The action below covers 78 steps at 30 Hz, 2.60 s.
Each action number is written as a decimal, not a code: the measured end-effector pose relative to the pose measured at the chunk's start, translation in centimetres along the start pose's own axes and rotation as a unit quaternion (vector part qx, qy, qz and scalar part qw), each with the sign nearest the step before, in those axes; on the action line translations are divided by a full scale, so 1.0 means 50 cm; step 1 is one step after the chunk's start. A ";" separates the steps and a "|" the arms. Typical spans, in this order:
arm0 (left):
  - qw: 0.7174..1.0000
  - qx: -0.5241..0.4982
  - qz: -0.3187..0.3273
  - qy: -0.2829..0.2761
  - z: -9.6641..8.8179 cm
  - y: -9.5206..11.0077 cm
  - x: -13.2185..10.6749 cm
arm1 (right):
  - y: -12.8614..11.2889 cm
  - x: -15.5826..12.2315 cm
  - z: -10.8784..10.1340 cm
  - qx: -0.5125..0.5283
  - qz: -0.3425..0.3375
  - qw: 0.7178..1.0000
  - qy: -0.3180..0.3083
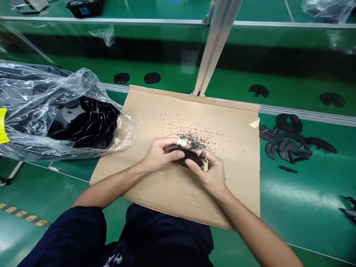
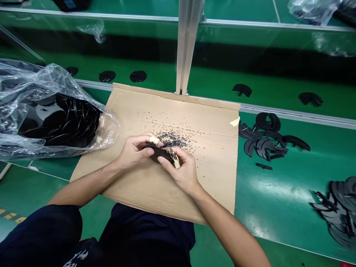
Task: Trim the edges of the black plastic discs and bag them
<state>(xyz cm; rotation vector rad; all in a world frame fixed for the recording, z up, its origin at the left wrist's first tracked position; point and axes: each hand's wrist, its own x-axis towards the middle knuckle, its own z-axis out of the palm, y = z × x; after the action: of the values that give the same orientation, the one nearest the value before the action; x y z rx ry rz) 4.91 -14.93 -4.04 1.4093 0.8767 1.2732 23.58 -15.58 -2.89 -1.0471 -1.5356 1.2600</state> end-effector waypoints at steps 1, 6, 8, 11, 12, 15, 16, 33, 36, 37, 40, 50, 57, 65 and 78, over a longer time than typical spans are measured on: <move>1.000 -0.003 0.005 -0.005 -0.001 0.001 0.000 | 0.001 0.000 0.000 -0.001 -0.005 1.000 -0.003; 0.997 0.055 0.057 -0.002 -0.005 0.008 -0.001 | 0.005 0.004 -0.006 -0.018 -0.058 0.998 -0.009; 0.989 0.104 0.102 0.002 -0.007 0.008 -0.002 | 0.004 0.007 -0.014 -0.053 -0.096 0.994 0.009; 0.969 0.175 0.175 -0.003 -0.009 0.006 -0.003 | 0.004 0.010 -0.026 -0.113 -0.166 0.980 0.018; 0.962 0.191 0.194 -0.008 -0.009 0.005 -0.004 | 0.004 0.010 -0.029 -0.127 -0.188 0.974 0.009; 0.950 0.216 0.224 -0.020 -0.010 0.004 -0.004 | 0.006 0.007 -0.032 -0.165 -0.239 0.957 -0.009; 0.949 0.217 0.226 -0.026 -0.010 0.004 -0.004 | 0.007 0.006 -0.031 -0.176 -0.248 0.953 -0.006; 0.925 0.253 0.284 -0.004 -0.006 0.008 -0.013 | 0.006 0.002 -0.027 -0.181 -0.259 0.949 -0.010; 0.938 0.241 0.249 -0.015 -0.008 0.012 -0.011 | 0.007 0.004 -0.025 -0.159 -0.233 0.959 -0.004; 0.946 0.227 0.231 -0.025 -0.010 0.013 -0.010 | 0.007 0.005 -0.025 -0.146 -0.225 0.963 0.002; 0.979 0.130 0.136 -0.079 -0.015 0.018 -0.006 | 0.006 0.007 -0.025 -0.100 -0.189 0.977 0.017; 0.988 0.107 0.109 -0.014 -0.001 0.018 -0.015 | -0.003 0.009 -0.024 -0.071 -0.123 0.989 -0.030; 0.959 0.217 0.182 -0.009 -0.016 0.019 -0.007 | 0.001 0.026 -0.066 -0.260 -0.233 0.935 -0.062; 0.942 0.247 0.224 -0.039 -0.016 0.016 -0.009 | 0.004 0.026 -0.077 -0.375 -0.281 0.881 -0.057; 0.948 0.221 0.227 -0.037 -0.007 0.012 -0.013 | 0.003 0.016 -0.068 -0.464 -0.325 0.824 -0.019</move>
<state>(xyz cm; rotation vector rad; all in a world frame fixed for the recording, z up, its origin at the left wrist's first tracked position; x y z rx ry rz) 4.36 -15.63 -3.63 2.0954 0.8462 1.3996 26.65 -13.91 -2.55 -0.8899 -2.3376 -0.0048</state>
